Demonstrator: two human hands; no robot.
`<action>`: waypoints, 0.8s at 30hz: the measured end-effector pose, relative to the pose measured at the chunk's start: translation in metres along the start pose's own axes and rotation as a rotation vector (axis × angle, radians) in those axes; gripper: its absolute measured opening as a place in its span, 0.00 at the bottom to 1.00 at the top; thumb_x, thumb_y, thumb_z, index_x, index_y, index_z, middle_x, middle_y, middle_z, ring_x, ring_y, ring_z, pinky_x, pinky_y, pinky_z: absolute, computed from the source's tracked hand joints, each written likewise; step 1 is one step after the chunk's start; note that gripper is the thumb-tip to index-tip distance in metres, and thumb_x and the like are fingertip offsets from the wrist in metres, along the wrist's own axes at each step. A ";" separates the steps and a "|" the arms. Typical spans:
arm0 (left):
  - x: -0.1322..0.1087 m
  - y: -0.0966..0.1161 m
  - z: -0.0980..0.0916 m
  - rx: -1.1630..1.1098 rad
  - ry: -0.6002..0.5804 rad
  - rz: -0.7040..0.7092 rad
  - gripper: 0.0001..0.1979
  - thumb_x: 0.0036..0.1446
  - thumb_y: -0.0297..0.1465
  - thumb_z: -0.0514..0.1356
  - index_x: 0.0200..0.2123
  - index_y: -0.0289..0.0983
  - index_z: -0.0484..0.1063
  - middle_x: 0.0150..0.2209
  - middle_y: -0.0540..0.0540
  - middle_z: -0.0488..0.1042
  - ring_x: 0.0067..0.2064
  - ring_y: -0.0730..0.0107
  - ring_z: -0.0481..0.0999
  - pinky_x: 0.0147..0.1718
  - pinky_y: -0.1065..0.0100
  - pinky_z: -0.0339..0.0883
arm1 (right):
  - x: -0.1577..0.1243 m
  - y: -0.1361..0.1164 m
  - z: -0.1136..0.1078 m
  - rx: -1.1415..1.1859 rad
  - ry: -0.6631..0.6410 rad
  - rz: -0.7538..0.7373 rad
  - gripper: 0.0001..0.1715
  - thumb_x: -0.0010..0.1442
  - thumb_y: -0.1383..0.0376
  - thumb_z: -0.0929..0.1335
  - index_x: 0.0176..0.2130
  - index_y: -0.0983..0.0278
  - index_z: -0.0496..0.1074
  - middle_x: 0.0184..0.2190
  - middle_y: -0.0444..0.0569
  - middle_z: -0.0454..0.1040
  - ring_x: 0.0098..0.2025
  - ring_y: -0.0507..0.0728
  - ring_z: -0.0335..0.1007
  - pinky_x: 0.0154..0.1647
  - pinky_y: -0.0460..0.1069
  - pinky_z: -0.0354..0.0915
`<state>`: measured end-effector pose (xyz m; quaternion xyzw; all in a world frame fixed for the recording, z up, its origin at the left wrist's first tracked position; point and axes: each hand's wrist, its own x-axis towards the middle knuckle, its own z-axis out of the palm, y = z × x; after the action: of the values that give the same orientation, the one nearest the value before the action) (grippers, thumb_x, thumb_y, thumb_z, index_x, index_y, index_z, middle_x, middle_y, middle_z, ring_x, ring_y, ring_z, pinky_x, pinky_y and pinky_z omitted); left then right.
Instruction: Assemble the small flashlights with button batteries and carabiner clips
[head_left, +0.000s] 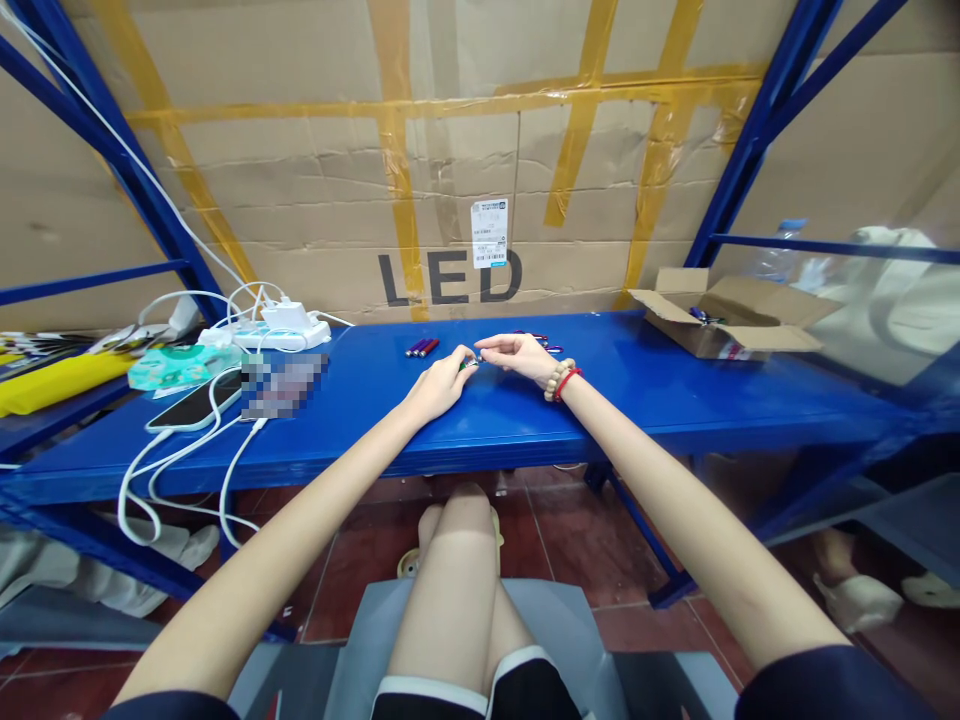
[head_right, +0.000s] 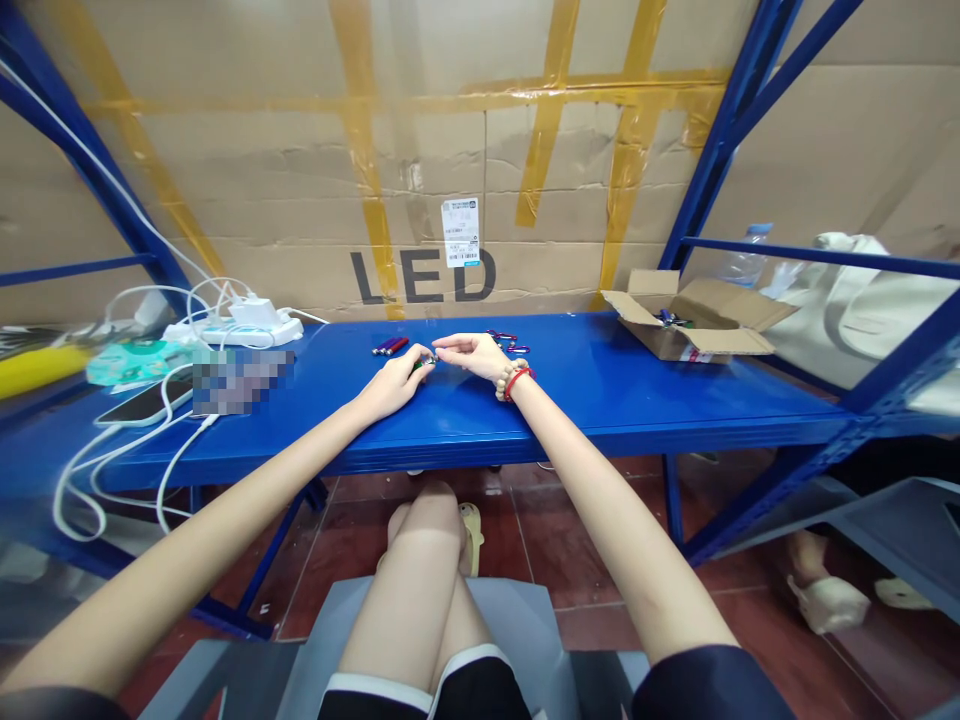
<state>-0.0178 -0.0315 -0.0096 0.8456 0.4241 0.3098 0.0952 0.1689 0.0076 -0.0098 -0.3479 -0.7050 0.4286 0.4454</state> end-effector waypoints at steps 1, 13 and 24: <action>0.000 0.000 0.000 0.003 -0.001 0.002 0.09 0.63 0.35 0.48 0.42 0.40 0.63 0.34 0.47 0.73 0.38 0.63 0.75 0.39 0.65 0.65 | -0.001 -0.001 0.000 0.008 -0.005 0.016 0.25 0.44 0.56 0.73 0.42 0.65 0.76 0.34 0.48 0.77 0.30 0.48 0.69 0.27 0.42 0.62; -0.002 0.003 -0.002 0.015 -0.008 0.028 0.09 0.63 0.35 0.48 0.43 0.40 0.62 0.34 0.46 0.75 0.37 0.62 0.76 0.38 0.64 0.66 | -0.005 -0.008 0.001 0.161 -0.135 0.094 0.30 0.43 0.60 0.74 0.46 0.65 0.72 0.30 0.45 0.75 0.25 0.45 0.62 0.23 0.40 0.56; -0.002 0.003 -0.003 0.022 0.009 0.050 0.10 0.63 0.35 0.48 0.45 0.40 0.63 0.34 0.47 0.74 0.36 0.63 0.75 0.37 0.66 0.65 | -0.001 -0.001 -0.002 0.031 -0.038 0.133 0.24 0.39 0.53 0.74 0.33 0.67 0.75 0.24 0.42 0.72 0.21 0.44 0.57 0.22 0.42 0.55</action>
<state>-0.0183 -0.0356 -0.0066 0.8556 0.4066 0.3112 0.0762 0.1707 0.0071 -0.0087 -0.3788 -0.6818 0.4748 0.4077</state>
